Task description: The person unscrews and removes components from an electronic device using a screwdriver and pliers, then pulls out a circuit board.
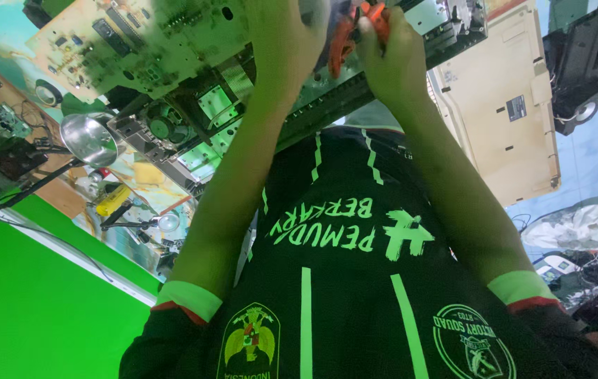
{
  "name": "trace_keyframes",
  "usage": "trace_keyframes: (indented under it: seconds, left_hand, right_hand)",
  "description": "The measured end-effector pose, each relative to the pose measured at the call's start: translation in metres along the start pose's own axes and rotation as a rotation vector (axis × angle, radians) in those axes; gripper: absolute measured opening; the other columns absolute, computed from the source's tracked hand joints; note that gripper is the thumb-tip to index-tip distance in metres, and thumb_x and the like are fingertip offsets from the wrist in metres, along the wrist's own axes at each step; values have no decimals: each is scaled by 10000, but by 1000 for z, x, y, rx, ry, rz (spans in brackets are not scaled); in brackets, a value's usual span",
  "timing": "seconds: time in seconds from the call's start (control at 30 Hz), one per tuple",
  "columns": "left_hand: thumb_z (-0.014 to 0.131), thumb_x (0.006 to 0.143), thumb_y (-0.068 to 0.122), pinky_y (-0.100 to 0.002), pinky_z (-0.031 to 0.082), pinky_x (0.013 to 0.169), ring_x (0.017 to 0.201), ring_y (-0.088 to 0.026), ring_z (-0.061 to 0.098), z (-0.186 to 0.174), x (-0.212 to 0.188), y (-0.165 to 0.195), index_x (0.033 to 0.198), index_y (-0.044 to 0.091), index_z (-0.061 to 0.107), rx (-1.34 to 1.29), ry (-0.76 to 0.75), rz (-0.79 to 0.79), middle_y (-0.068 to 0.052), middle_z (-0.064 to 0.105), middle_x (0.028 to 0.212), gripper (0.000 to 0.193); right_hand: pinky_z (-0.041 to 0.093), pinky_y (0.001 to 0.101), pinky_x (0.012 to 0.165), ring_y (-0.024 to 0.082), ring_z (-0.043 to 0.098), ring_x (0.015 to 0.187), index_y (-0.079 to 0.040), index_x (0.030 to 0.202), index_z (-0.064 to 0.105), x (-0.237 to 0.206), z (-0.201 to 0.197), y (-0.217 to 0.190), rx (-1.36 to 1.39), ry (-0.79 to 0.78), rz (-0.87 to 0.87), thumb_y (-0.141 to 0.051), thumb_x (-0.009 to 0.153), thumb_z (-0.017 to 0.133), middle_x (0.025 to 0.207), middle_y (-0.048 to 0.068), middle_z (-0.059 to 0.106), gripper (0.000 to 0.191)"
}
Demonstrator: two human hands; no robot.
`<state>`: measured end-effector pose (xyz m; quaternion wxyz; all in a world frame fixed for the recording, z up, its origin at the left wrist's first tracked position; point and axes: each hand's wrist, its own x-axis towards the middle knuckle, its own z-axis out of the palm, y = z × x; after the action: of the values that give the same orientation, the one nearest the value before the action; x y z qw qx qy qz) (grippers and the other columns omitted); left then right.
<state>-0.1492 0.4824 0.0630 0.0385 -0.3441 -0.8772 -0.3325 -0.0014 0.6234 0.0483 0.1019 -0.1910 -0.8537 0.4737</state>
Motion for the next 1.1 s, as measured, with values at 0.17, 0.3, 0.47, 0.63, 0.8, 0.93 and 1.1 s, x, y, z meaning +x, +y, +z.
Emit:
trace_keyframes:
  seconds: [0.17, 0.3, 0.47, 0.63, 0.8, 0.93, 1.1]
  left_hand:
    - [653, 1016, 394, -345, 578, 699, 763, -178, 742, -11, -27, 6, 1140, 32, 736, -432, -288, -298, -98, 768, 890, 392]
    - [739, 977, 435, -358, 604, 791, 889, -196, 774, -4, -33, 1, 1228, 52, 736, -467, -386, -358, -127, 793, 1024, 458]
    - [766, 959, 429, -337, 611, 768, 853, -173, 787, 2, -28, -2, 1181, 57, 759, -511, -360, -349, -104, 812, 979, 434]
    - [747, 957, 402, -274, 638, 649, 767, -116, 777, 1, -19, 1, 1166, 81, 768, -689, -429, -470, -60, 812, 923, 383]
    - [757, 964, 378, -264, 601, 656, 738, -112, 760, 4, -18, 5, 1175, 88, 774, -638, -409, -422, -44, 806, 884, 359]
    - [748, 944, 329, -273, 539, 591, 640, -125, 686, 5, -18, 6, 1180, 63, 768, -785, -427, -580, -71, 780, 808, 356]
    - [759, 961, 302, -237, 588, 604, 690, -70, 735, 3, -17, 6, 1190, 44, 742, -763, -420, -556, -36, 789, 852, 346]
  right_hand:
    - [470, 394, 649, 253, 617, 695, -24, 1150, 628, -3, 2, 2, -99, 19, -33, -187, 1173, 640, 797, 140, 608, 166]
    - [477, 392, 666, 247, 634, 724, -17, 1146, 615, 0, 2, -1, -14, -41, -17, -202, 1167, 632, 842, 136, 618, 186]
    - [541, 373, 785, 280, 682, 909, 33, 1252, 537, 6, -12, -11, -6, -115, -274, -280, 1047, 766, 1047, 171, 634, 438]
    - [569, 377, 834, 274, 728, 952, 11, 1274, 563, 8, -16, -13, 39, -154, -101, -275, 976, 859, 1063, 167, 683, 508]
    - [588, 377, 880, 283, 744, 1030, 1, 1261, 573, 7, -13, -6, 42, -128, -148, -226, 938, 866, 1133, 171, 698, 491]
    - [585, 378, 887, 289, 737, 1034, 3, 1301, 564, 9, -13, -4, 66, -145, -133, -198, 946, 842, 1115, 169, 693, 494]
    - [557, 396, 821, 307, 719, 924, -11, 1290, 574, 12, -10, -9, 21, -185, 16, -264, 912, 874, 1034, 176, 687, 544]
